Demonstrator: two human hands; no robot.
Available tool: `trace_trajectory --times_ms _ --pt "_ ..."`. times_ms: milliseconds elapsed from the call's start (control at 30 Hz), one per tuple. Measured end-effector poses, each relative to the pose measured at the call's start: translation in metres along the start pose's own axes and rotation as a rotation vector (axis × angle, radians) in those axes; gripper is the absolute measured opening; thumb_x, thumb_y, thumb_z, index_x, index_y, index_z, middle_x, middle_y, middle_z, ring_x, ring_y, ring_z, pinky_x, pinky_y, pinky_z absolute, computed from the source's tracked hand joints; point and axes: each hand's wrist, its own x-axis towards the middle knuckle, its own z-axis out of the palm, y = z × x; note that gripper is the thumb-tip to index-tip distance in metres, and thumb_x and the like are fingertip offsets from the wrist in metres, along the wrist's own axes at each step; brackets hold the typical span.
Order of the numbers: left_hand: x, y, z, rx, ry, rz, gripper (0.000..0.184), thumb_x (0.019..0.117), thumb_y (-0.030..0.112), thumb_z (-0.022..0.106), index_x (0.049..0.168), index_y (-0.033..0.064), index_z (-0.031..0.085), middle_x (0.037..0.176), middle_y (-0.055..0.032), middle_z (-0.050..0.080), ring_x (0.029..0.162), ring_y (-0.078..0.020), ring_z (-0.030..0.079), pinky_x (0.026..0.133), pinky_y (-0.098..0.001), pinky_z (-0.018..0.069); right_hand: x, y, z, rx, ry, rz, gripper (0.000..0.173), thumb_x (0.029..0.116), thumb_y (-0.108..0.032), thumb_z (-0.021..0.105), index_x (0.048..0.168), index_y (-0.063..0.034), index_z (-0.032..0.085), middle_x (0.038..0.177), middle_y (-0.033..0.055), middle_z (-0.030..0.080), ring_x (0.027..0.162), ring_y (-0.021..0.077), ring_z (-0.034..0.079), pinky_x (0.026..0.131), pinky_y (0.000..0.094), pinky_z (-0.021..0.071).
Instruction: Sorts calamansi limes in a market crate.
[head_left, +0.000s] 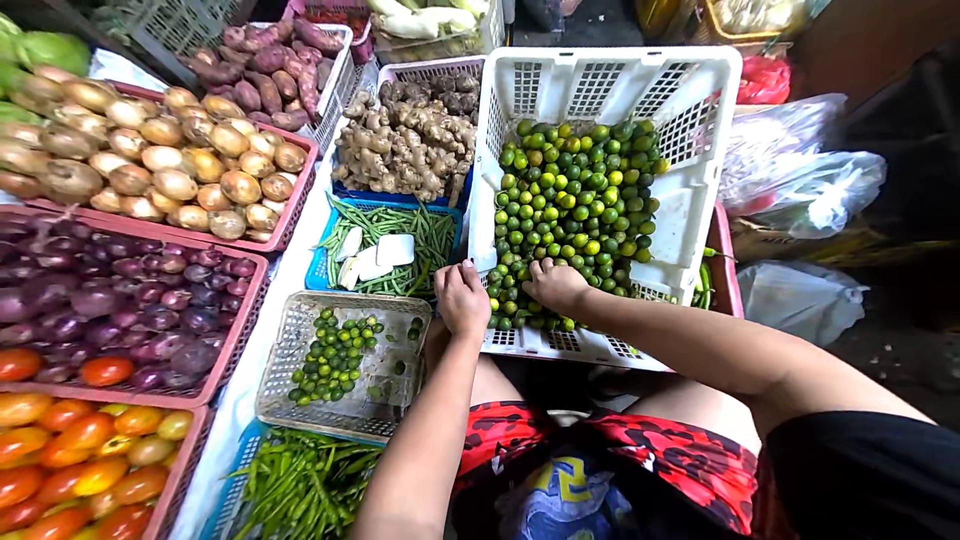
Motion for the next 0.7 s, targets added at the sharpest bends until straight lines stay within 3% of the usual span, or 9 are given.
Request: trace_trajectory --times_ms 267,367,500,567,633,700 --pt "0.0 0.0 -0.001 0.011 -0.005 0.023 0.051 0.1114 0.041 0.034 0.117 0.0052 0.07 0.13 -0.0141 0.062 0.123 -0.0291 0.059 0.104 -0.0496 0.0488 -0.005 0.01 -0.003 0.027 0.046 -0.063 0.031 0.0999 0.003 0.054 0.126 -0.0091 0.065 0.132 0.0274 0.055 0.116 0.0473 0.061 0.081 0.0577 0.0585" --pt "0.001 -0.001 -0.001 0.01 -0.009 0.016 0.052 0.1114 0.042 0.033 0.118 0.0059 0.07 0.131 -0.0134 0.062 0.124 -0.0289 0.059 0.105 -0.0499 0.0487 0.003 0.007 -0.005 -0.011 0.039 -0.116 0.033 0.1017 0.005 0.049 0.13 -0.0053 0.062 0.134 0.0307 0.053 0.12 0.0499 0.058 0.083 0.0598 0.0575" --pt "0.002 0.0 0.0 0.006 0.012 0.015 0.051 0.1115 0.042 0.033 0.115 0.0071 0.071 0.128 -0.0123 0.064 0.12 -0.027 0.061 0.103 -0.0483 0.0503 0.017 0.012 -0.009 -0.044 0.05 -0.21 0.03 0.1041 0.0 0.048 0.127 -0.0077 0.065 0.131 0.0267 0.058 0.117 0.0457 0.062 0.086 0.059 0.0571" --pt "0.002 0.002 -0.002 0.005 0.01 0.009 0.049 0.1115 0.04 0.035 0.115 0.0064 0.071 0.127 -0.0129 0.064 0.12 -0.0274 0.061 0.103 -0.0473 0.0503 0.013 0.015 -0.012 -0.053 0.052 -0.205 0.032 0.104 0.0 0.049 0.132 -0.0093 0.062 0.133 0.0262 0.057 0.115 0.0454 0.063 0.085 0.0579 0.0566" --pt "0.003 0.002 0.0 -0.002 0.014 0.009 0.048 0.1111 0.04 0.037 0.114 0.0061 0.071 0.125 -0.0126 0.064 0.12 -0.0271 0.061 0.103 -0.047 0.0502 0.0 0.023 -0.019 0.082 0.145 -0.144 0.036 0.1006 0.003 0.053 0.134 -0.0103 0.059 0.134 0.0252 0.056 0.111 0.0457 0.065 0.082 0.0591 0.0585" --pt "0.002 -0.001 0.003 -0.006 0.02 0.012 0.048 0.1108 0.041 0.037 0.113 0.0068 0.071 0.125 -0.0119 0.064 0.12 -0.0264 0.061 0.103 -0.0471 0.0504 -0.023 0.034 -0.017 0.454 0.4 -0.033 0.03 0.0981 -0.001 0.06 0.125 -0.0119 0.065 0.127 0.0165 0.065 0.104 0.0378 0.07 0.083 0.0579 0.06"
